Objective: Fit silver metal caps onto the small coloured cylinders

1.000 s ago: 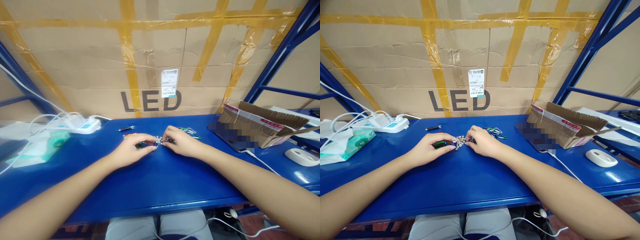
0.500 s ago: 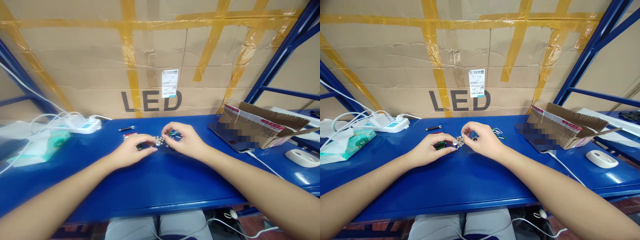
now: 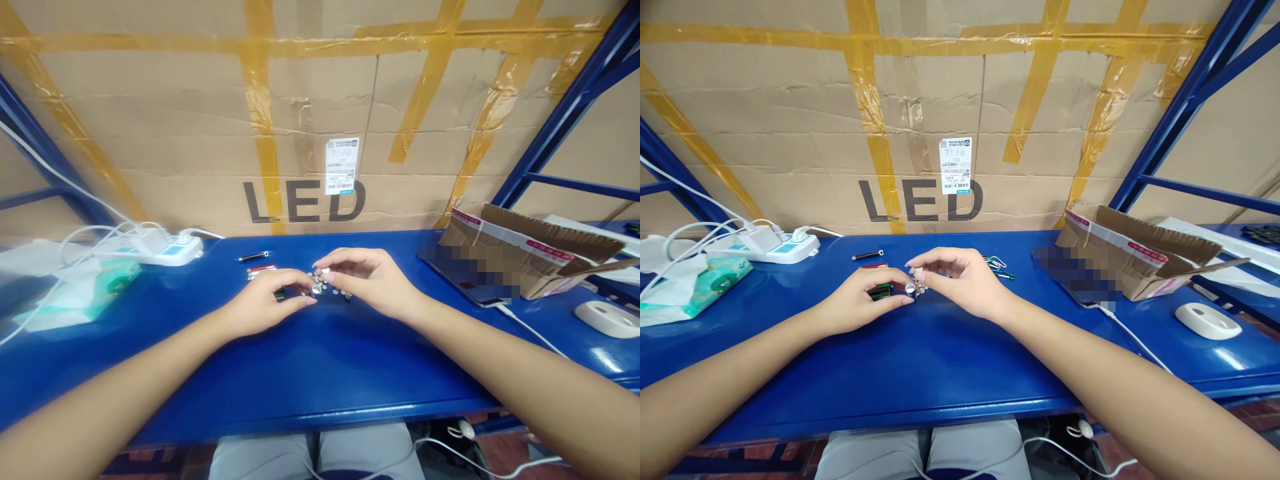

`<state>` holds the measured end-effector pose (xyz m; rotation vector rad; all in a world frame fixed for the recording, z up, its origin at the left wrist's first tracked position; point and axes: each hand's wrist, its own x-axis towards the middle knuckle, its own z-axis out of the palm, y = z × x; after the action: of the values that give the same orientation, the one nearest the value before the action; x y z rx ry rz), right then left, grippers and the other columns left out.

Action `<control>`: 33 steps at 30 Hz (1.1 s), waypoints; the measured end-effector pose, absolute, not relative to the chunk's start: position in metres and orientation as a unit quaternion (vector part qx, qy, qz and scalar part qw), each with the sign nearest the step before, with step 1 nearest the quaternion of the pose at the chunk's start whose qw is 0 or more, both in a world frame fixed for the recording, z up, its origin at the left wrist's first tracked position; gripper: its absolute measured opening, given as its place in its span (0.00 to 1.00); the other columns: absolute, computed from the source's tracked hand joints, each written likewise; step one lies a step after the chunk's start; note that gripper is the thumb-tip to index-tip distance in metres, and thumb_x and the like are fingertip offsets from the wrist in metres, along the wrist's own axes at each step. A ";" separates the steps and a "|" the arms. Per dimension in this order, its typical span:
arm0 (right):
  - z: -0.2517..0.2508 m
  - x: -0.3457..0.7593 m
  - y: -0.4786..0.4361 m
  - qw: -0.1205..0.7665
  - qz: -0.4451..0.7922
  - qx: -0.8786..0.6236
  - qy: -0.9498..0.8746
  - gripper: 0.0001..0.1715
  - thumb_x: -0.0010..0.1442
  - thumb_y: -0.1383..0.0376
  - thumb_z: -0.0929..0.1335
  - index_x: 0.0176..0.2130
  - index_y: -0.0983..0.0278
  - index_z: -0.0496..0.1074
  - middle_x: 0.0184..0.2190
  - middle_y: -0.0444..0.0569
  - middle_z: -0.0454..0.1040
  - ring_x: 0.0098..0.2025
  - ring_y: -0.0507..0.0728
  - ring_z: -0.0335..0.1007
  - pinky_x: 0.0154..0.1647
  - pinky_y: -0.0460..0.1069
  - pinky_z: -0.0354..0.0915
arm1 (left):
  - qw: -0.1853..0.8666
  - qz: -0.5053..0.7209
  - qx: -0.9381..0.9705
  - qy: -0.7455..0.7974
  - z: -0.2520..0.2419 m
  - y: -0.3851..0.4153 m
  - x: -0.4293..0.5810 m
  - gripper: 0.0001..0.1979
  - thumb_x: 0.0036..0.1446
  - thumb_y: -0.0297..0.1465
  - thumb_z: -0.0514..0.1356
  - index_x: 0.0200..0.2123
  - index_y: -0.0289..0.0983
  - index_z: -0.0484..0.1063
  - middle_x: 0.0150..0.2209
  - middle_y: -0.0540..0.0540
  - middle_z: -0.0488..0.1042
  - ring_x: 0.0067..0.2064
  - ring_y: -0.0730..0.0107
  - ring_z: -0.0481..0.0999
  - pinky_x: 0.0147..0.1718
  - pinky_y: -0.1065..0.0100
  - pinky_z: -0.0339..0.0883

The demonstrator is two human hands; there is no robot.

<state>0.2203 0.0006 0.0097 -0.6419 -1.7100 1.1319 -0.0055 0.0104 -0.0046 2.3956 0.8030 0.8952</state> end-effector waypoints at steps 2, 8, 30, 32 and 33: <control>0.011 0.221 0.001 0.475 0.479 -0.264 -0.690 0.11 0.55 0.62 0.76 0.40 0.60 0.81 0.39 0.46 0.82 0.41 0.55 0.79 0.45 0.52 0.74 | 0.226 0.324 0.871 0.293 -0.005 0.011 -0.006 0.08 0.60 0.33 0.65 0.41 0.37 0.78 0.40 0.44 0.83 0.42 0.65 0.80 0.47 0.64 0.74; 0.012 0.220 0.000 0.454 0.494 -0.271 -0.690 0.12 0.54 0.62 0.76 0.40 0.61 0.81 0.38 0.47 0.83 0.41 0.55 0.79 0.45 0.53 0.74 | 0.229 0.334 0.868 0.287 -0.007 0.011 -0.005 0.08 0.60 0.33 0.65 0.42 0.37 0.79 0.40 0.44 0.83 0.41 0.64 0.81 0.46 0.64 0.75; 0.009 0.222 0.001 0.377 0.427 -0.259 -0.781 0.14 0.56 0.56 0.75 0.37 0.63 0.75 0.36 0.46 0.72 0.39 0.54 0.70 0.44 0.52 0.66 | 0.233 0.315 0.880 0.267 -0.004 0.009 -0.004 0.08 0.62 0.31 0.64 0.44 0.38 0.79 0.39 0.46 0.82 0.40 0.67 0.80 0.43 0.68 0.73; 0.009 0.222 0.001 0.372 0.431 -0.255 -0.782 0.14 0.57 0.56 0.75 0.37 0.63 0.75 0.36 0.46 0.72 0.39 0.54 0.69 0.44 0.52 0.66 | 0.231 0.312 0.882 0.267 -0.004 0.009 -0.004 0.08 0.62 0.32 0.64 0.44 0.38 0.79 0.40 0.46 0.82 0.40 0.67 0.79 0.43 0.69 0.72; 0.008 0.222 0.001 0.371 0.431 -0.251 -0.783 0.13 0.57 0.57 0.75 0.37 0.63 0.75 0.36 0.46 0.72 0.39 0.54 0.69 0.44 0.52 0.65 | 0.231 0.310 0.883 0.268 -0.004 0.009 -0.004 0.08 0.62 0.32 0.64 0.43 0.38 0.79 0.40 0.46 0.82 0.41 0.67 0.79 0.43 0.69 0.72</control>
<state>0.2215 0.0012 0.0085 -0.6444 -2.0086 1.1046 -0.0045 0.0094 -0.0037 2.4273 0.7369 0.8533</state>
